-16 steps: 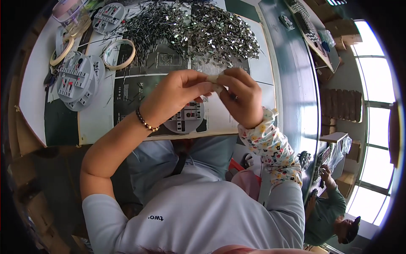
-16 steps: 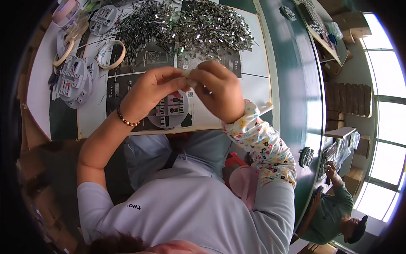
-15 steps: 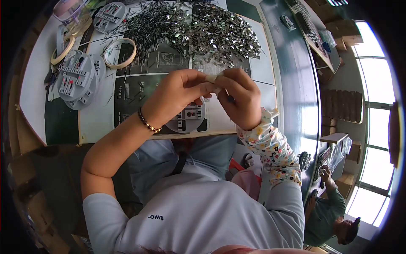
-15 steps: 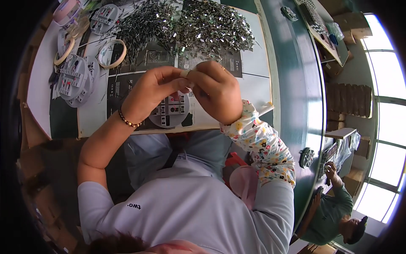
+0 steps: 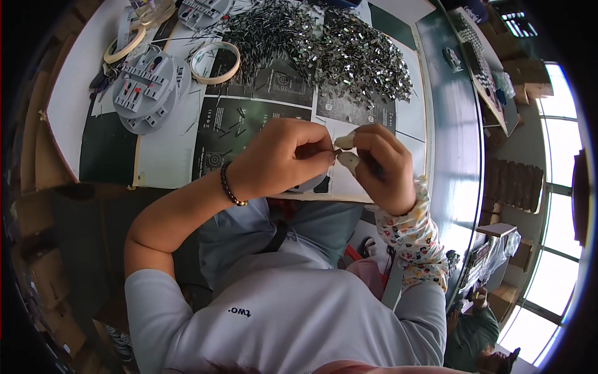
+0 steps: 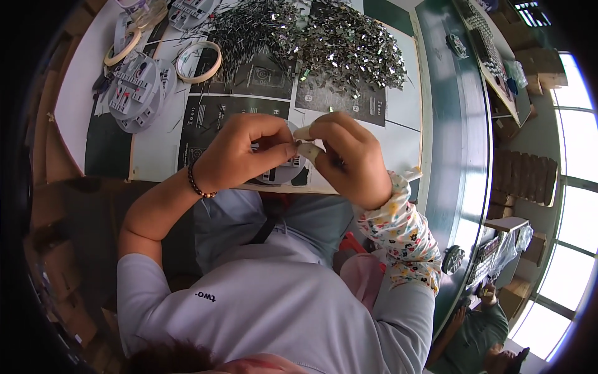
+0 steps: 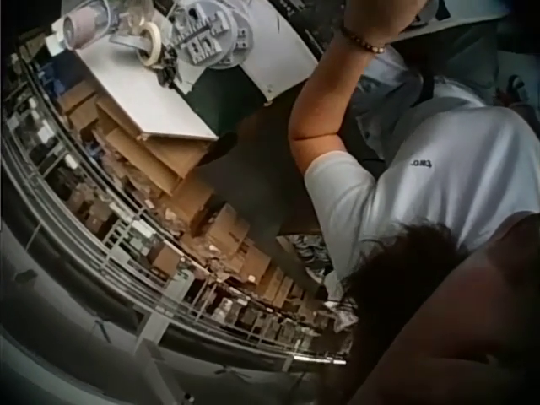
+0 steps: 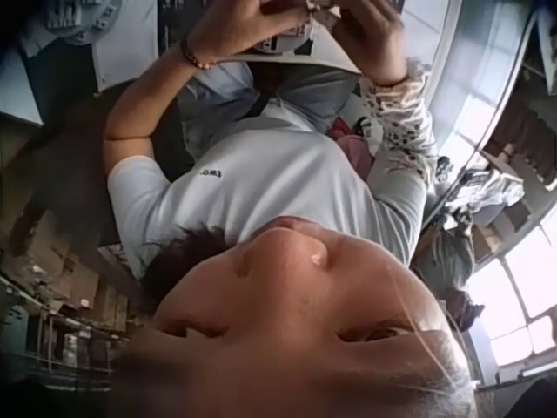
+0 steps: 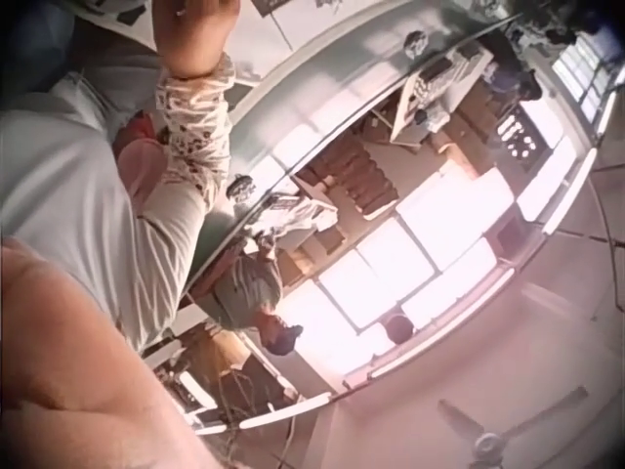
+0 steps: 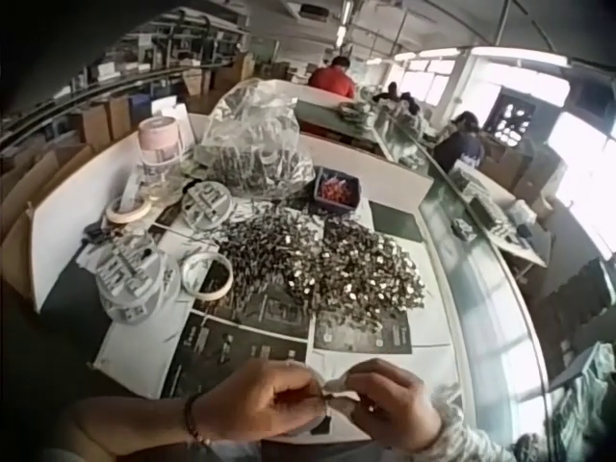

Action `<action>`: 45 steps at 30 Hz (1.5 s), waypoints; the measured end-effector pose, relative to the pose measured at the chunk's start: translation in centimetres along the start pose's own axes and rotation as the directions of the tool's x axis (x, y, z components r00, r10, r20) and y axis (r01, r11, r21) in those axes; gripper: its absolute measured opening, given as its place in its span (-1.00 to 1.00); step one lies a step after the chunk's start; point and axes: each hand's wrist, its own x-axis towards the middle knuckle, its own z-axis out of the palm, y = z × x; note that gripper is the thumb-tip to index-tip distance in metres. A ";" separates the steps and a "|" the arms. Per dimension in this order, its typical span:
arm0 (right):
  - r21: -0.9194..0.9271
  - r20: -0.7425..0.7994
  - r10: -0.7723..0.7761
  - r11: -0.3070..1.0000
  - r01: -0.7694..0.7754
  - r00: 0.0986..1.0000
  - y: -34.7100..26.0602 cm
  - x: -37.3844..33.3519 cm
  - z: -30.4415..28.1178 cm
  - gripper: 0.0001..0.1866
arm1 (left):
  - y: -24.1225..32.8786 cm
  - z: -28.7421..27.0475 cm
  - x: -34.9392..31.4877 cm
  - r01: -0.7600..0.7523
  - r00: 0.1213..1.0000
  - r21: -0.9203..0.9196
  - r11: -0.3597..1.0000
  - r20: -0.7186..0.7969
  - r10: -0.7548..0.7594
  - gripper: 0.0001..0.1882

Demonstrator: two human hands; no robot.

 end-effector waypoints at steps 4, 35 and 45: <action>-0.067 -0.028 -0.345 0.937 0.342 0.938 -0.7 -0.1 -0.2 -0.65 | -0.2 -0.9 0.3 0.301 0.929 -0.393 0.869 0.328 -0.174 -0.87; -0.188 -0.031 -0.207 0.962 0.197 0.978 0.8 -5.6 4.3 -0.65 | -3.5 2.7 -1.3 -0.253 0.873 0.817 0.519 -0.038 0.486 -0.81; -0.319 0.087 -0.243 0.912 0.258 0.966 0.5 -7.1 5.2 -0.71 | -4.0 4.4 -2.3 -0.115 0.827 0.788 0.605 -0.262 0.498 -0.79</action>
